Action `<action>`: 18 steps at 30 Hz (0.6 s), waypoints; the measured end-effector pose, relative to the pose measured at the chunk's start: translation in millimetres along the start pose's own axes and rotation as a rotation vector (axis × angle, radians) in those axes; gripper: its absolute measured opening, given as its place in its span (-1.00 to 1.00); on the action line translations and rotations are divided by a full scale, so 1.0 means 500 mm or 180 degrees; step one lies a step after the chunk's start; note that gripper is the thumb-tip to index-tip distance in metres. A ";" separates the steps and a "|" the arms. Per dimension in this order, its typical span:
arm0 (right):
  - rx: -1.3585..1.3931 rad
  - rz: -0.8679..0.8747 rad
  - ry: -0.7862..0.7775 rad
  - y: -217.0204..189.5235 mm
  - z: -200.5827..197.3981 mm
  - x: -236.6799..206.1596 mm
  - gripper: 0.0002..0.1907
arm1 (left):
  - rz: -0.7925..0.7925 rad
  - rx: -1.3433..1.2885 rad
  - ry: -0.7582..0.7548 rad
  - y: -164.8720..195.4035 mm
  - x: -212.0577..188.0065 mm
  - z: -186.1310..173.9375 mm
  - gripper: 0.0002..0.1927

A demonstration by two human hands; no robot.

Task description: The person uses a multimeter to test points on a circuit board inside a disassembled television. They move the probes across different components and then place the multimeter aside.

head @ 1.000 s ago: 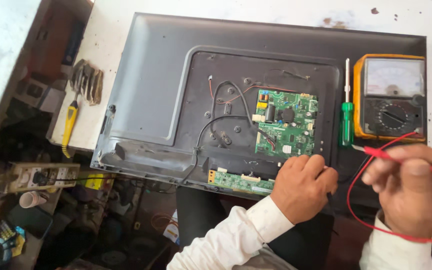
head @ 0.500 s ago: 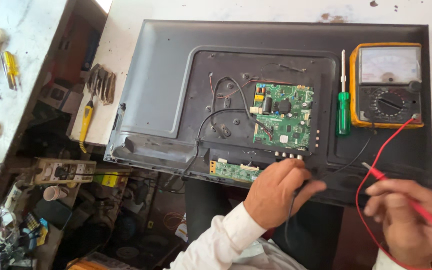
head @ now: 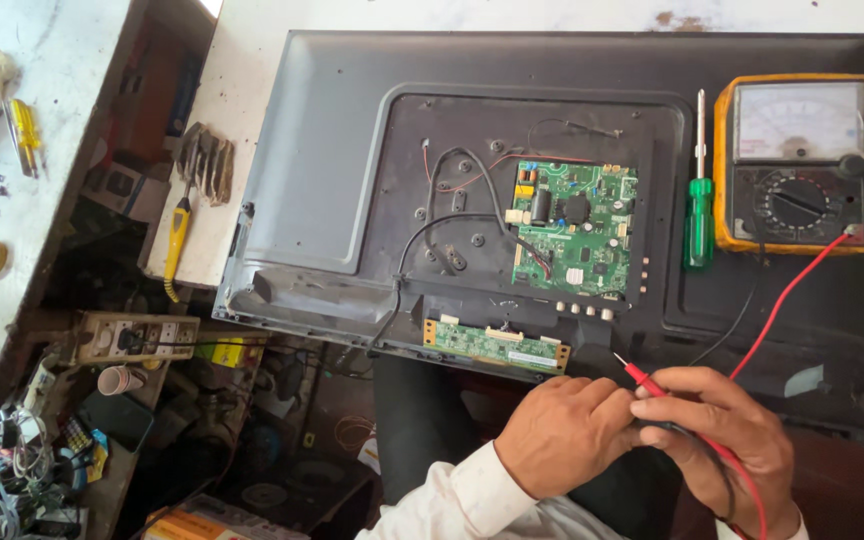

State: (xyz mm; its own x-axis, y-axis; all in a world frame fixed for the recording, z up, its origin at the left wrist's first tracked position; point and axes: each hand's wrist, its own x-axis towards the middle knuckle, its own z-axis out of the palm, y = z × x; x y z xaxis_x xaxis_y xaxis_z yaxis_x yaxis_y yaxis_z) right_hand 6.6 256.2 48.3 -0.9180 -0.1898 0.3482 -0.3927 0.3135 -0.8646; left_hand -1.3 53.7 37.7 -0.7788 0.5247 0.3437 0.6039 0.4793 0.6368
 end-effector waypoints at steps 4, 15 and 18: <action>0.0332 0.0272 0.0091 0.029 -0.003 -0.022 -0.79 | -0.0036 -0.0038 -0.0135 -0.006 0.008 -0.020 -0.76; 0.2430 0.0331 -0.0276 0.109 -0.125 -0.047 -0.81 | 0.0203 -0.0054 0.0381 -0.070 -0.011 -0.102 -0.75; 0.2451 0.0195 0.0824 0.128 -0.113 -0.079 -0.80 | 0.0065 -0.0017 0.0603 -0.106 -0.024 -0.137 -0.77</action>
State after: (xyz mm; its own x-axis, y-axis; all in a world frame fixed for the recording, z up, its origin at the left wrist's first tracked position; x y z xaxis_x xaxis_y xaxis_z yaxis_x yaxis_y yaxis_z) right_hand 14.7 336.6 -0.4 -0.9573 0.0575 0.2833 -0.2799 -0.4293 -0.8587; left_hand -35.6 -26.2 47.5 -0.7848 0.3920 0.4801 0.6193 0.4659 0.6319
